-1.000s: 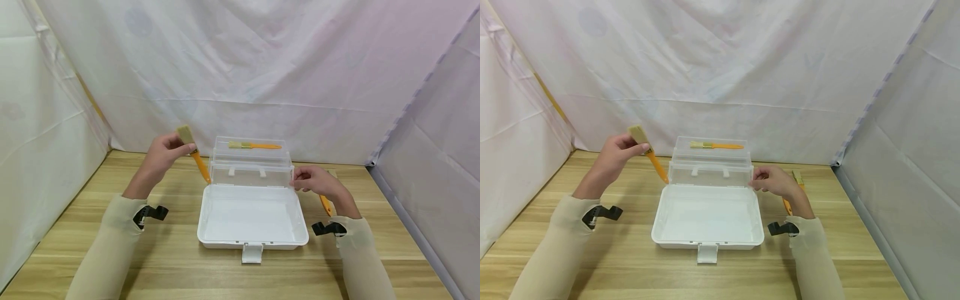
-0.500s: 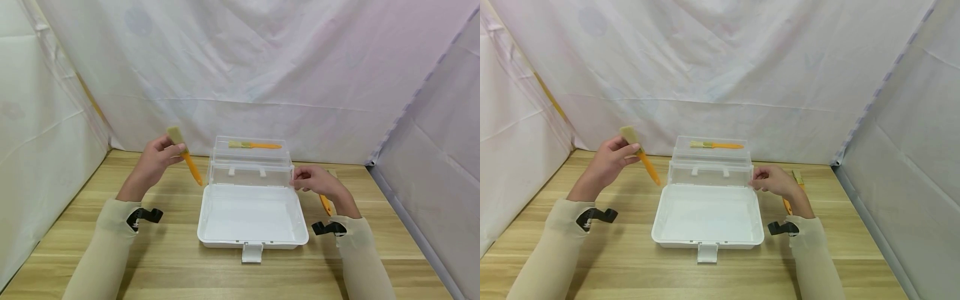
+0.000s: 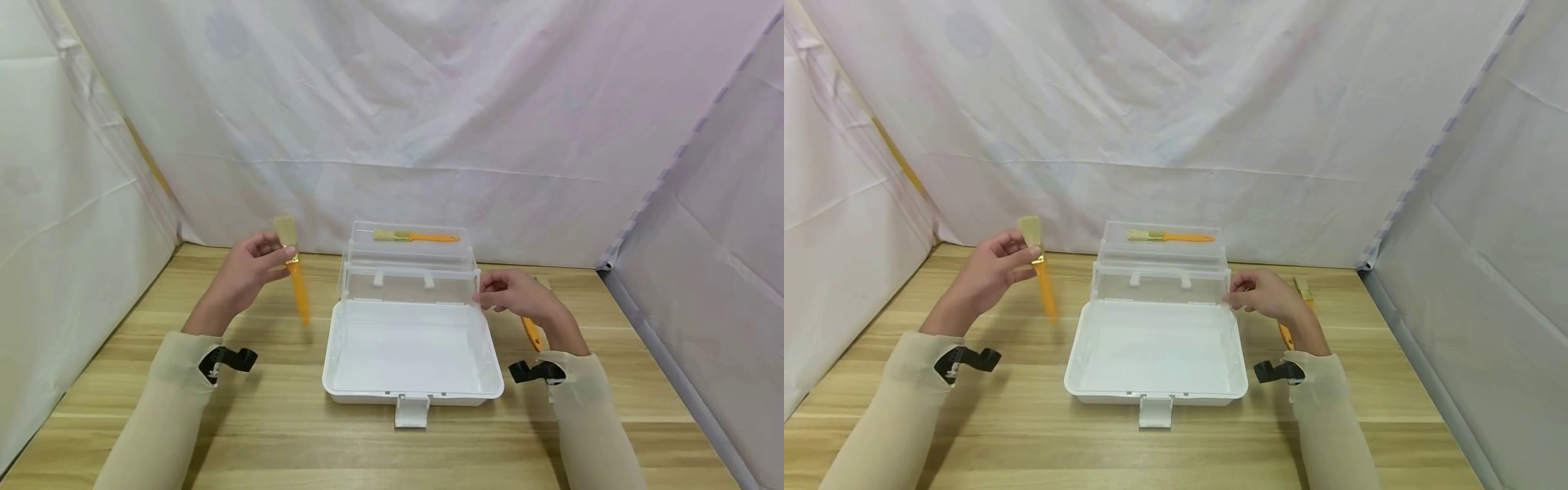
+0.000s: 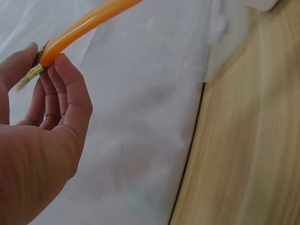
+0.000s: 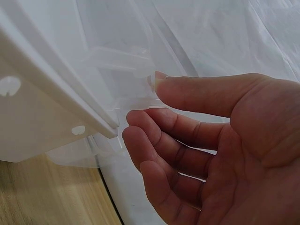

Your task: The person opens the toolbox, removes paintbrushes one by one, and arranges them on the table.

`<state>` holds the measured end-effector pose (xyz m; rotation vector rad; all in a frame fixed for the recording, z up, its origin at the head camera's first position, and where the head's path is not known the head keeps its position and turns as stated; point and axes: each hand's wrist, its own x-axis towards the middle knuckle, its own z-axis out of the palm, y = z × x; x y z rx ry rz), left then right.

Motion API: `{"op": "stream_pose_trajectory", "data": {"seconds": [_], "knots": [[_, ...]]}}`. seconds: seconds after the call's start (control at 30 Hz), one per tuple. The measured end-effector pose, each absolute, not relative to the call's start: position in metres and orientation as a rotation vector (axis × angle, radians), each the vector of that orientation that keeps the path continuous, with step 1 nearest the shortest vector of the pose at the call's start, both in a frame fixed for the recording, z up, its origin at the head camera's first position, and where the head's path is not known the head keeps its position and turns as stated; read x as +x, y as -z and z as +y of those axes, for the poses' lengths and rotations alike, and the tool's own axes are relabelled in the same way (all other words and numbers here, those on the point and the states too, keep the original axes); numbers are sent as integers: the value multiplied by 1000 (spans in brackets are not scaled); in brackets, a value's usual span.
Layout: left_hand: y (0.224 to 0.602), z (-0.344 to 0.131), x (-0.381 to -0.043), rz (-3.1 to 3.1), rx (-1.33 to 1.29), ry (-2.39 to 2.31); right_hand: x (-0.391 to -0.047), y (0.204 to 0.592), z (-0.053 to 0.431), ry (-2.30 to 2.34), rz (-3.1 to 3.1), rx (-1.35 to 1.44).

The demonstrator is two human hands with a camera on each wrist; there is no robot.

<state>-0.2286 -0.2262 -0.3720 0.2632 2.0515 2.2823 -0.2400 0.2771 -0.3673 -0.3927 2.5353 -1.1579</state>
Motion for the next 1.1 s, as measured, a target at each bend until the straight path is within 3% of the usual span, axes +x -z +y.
{"op": "stream_pose_trajectory", "data": {"seconds": [1.1], "knots": [[418,-231,-235,2247,106,-1840,-238,366,275,1180,2512,-378]]}}
